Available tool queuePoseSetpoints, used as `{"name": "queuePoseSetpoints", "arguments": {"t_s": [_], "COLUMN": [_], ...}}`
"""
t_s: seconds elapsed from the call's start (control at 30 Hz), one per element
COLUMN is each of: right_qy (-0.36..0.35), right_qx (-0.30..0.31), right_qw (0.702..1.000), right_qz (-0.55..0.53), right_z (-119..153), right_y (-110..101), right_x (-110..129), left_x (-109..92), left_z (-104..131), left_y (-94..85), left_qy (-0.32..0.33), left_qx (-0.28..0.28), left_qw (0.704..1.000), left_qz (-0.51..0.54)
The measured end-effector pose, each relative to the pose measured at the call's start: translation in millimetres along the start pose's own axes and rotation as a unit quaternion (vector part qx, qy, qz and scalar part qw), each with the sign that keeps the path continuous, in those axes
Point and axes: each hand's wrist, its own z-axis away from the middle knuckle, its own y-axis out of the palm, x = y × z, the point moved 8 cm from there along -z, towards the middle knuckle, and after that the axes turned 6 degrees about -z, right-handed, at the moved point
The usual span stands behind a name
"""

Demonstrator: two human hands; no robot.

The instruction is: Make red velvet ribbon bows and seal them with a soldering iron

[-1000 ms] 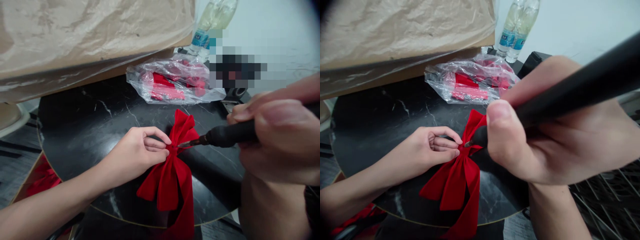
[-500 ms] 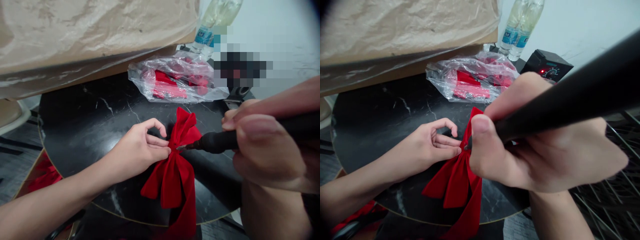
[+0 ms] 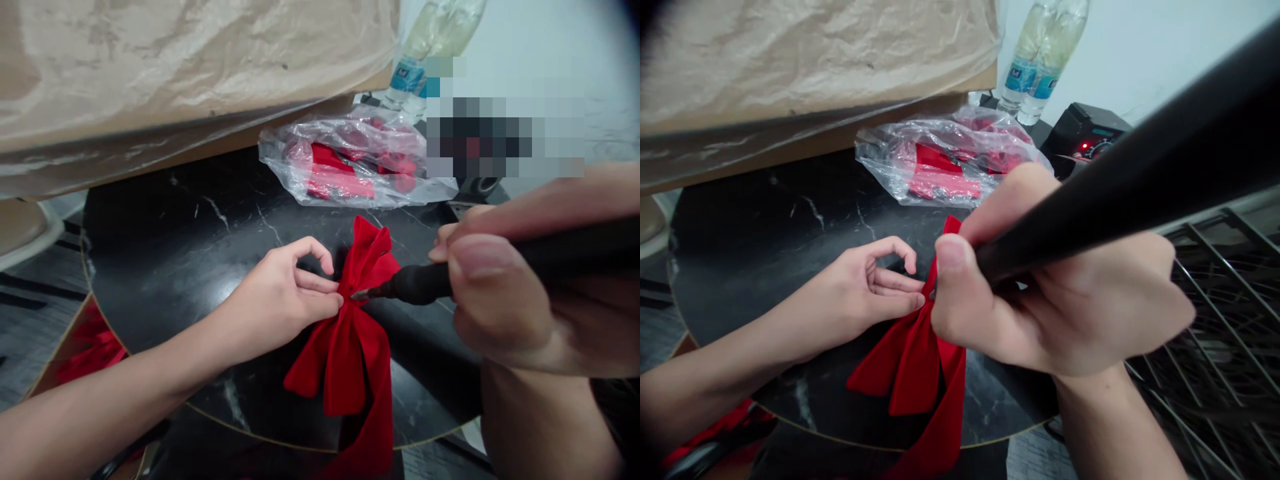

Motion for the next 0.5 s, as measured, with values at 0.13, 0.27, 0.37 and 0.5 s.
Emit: {"name": "queuePoseSetpoints", "arguments": {"t_s": [0.13,0.27,0.37,0.5], "right_qy": [-0.012,-0.036,-0.059,-0.067], "right_qx": [0.004,0.003,0.012,0.019], "right_qw": [1.000,0.999,0.998,0.997], "right_qz": [-0.002,-0.001,0.003,0.017], "right_z": [2.5,5.8,8.7,12.7], "right_y": [0.1,0.0,1.0,1.0], "right_x": [-0.5,-0.8,0.6,-0.5], "left_x": [-0.5,0.2,0.1,-1.7], "left_z": [0.7,1.0,0.7,0.9], "left_y": [0.5,1.3,1.3,1.7], "left_qy": [0.001,-0.001,0.001,-0.004], "left_qx": [0.006,0.009,0.008,0.008], "left_qw": [1.000,1.000,1.000,1.000], "left_qz": [0.008,0.008,0.005,0.005]}}
